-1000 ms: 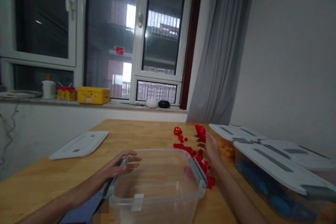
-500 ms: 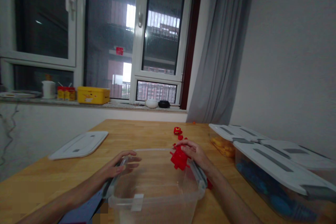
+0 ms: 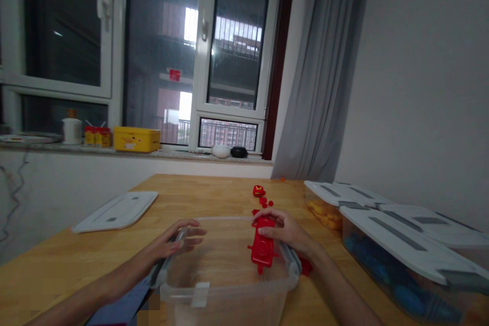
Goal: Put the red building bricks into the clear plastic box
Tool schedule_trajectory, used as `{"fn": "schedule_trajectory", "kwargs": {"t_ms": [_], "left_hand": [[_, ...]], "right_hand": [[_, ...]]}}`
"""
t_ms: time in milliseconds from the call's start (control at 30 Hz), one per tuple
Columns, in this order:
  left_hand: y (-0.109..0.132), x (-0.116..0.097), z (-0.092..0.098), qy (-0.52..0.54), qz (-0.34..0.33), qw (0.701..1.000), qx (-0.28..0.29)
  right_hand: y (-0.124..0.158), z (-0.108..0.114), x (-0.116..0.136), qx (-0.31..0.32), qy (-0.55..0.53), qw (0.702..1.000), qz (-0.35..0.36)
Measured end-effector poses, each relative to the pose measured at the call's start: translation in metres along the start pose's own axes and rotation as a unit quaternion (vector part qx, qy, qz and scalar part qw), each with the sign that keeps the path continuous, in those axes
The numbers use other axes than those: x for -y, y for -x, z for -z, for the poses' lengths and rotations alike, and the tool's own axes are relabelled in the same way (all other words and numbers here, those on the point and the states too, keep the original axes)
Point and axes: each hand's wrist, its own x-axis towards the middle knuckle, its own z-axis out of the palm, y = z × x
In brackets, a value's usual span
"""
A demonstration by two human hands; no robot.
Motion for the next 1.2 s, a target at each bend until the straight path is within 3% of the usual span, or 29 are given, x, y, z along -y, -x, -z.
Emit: {"fn": "schedule_trajectory", "kwargs": {"t_ms": [333, 600, 833, 1067, 1200], "left_hand": [[-0.002, 0.002, 0.002, 0.005, -0.011, 1.0, -0.001], [0.001, -0.011, -0.007, -0.01, 0.001, 1.0, 0.003], [-0.001, 0.0, -0.001, -0.002, 0.009, 1.0, -0.015], [-0.001, -0.002, -0.002, 0.007, 0.002, 1.0, -0.005], [0.0, -0.005, -0.005, 0.006, -0.002, 1.0, -0.014]], "right_hand": [[0.001, 0.004, -0.002, 0.02, -0.021, 1.0, -0.012], [-0.001, 0.007, -0.007, 0.034, -0.017, 0.999, -0.006], [0.0, 0.007, -0.007, 0.03, 0.002, 0.999, 0.024], [-0.008, 0.009, -0.012, -0.091, 0.01, 0.996, 0.008], [-0.013, 0.026, -0.028, -0.175, 0.163, 0.971, 0.023]]}}
